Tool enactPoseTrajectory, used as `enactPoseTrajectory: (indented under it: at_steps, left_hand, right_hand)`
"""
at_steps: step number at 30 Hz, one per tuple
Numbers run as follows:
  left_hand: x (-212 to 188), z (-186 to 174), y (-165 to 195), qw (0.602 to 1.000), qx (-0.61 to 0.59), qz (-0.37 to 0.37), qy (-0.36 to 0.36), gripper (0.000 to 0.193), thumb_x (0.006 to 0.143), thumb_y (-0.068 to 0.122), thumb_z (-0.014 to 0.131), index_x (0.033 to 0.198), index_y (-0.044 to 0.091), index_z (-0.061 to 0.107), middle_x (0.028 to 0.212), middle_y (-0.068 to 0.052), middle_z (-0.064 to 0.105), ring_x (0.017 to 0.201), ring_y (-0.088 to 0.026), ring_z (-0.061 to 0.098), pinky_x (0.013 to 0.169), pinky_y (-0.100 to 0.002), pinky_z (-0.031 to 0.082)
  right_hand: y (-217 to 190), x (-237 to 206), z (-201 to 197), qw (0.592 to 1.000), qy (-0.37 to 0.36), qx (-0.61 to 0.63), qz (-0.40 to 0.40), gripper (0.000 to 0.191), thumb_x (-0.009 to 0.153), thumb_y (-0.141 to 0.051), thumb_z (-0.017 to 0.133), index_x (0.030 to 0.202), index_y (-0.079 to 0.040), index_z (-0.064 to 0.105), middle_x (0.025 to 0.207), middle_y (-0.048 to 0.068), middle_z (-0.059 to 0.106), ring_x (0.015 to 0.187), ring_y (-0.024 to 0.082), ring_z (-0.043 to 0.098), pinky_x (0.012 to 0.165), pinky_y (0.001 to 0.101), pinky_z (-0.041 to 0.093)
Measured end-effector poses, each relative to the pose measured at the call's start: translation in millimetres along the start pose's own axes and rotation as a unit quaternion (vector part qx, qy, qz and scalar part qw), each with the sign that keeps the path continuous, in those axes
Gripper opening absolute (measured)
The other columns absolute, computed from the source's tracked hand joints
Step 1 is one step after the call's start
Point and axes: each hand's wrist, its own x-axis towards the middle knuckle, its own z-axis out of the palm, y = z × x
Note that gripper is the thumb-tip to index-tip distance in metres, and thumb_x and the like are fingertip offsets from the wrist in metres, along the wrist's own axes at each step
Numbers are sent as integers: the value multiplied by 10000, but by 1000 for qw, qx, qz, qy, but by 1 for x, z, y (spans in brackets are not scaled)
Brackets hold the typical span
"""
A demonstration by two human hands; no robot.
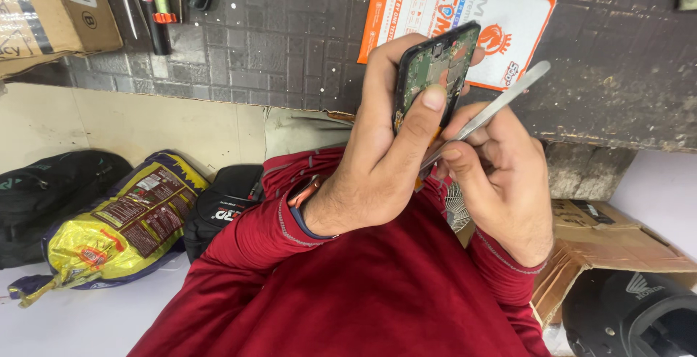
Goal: The person disassembles a smartphone by removing internal components using tweezers and a plastic pry tool. They detach ribbon cables and separate the motherboard from the phone frame, placing removed parts on the workbench.
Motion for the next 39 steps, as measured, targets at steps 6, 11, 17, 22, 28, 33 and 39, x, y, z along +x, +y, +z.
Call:
enactPoseTrajectory:
  at_steps: [6, 11, 17, 22, 28, 33, 39]
  left_hand:
    - [3, -3, -4, 1000, 21, 7, 10, 310, 1256, 178, 429, 1476, -15, 328, 1294, -86, 510, 1168, -94, 499, 1084, -254, 436]
    - [4, 1, -2, 997, -54, 11, 46, 316, 1269, 172, 423, 1498, -20, 319, 1347, -99, 530, 1214, -95, 509, 1127, -248, 421]
    - [5, 3, 6, 973, -218, -30, 74, 382, 1227, 207, 425, 1525, -1, 308, 1471, -183, 524, 1253, -206, 552, 1028, -351, 545]
    - [5, 5, 11, 964, -239, -35, 113, 460, 1206, 264, 418, 1570, -2, 327, 1473, -209, 487, 1237, -242, 552, 975, -420, 596]
    - [3, 6, 15, 966, -225, -29, 124, 465, 1221, 283, 415, 1570, -18, 354, 1469, -224, 493, 1171, -247, 588, 940, -425, 610]
    - [4, 7, 13, 965, -227, -22, 127, 455, 1222, 282, 419, 1561, -18, 364, 1465, -225, 497, 1149, -250, 606, 938, -427, 621]
    - [4, 8, 11, 963, -231, -29, 134, 459, 1216, 280, 417, 1554, -27, 366, 1463, -221, 495, 1159, -250, 596, 913, -423, 598]
  right_hand:
    - [7, -8, 3, 993, 7, 115, -14, 209, 1118, -179, 572, 1224, -12, 504, 930, 94, 648, 830, 120, 593, 803, 263, 486]
    - [16, -25, 20, 953, 128, 208, -179, 264, 1142, -287, 606, 1220, -65, 489, 863, 97, 589, 730, 132, 564, 731, 269, 516]
    - [29, -30, 31, 914, 239, 219, -244, 354, 1110, -256, 732, 1191, -53, 453, 913, 126, 574, 778, 198, 637, 688, 353, 606]
    - [36, -28, 42, 903, 302, 160, -261, 391, 1081, -253, 757, 1201, -43, 450, 904, 146, 619, 797, 228, 700, 721, 384, 657]
    - [39, -25, 53, 890, 334, 107, -291, 411, 1059, -242, 771, 1216, -47, 445, 885, 166, 642, 762, 245, 730, 708, 371, 666]
    - [37, -26, 51, 902, 311, 99, -283, 398, 1075, -227, 768, 1221, -49, 443, 881, 178, 677, 788, 250, 742, 746, 357, 663]
    - [38, -27, 51, 905, 308, 79, -283, 384, 1062, -209, 775, 1199, -48, 453, 874, 169, 676, 788, 257, 746, 746, 347, 650]
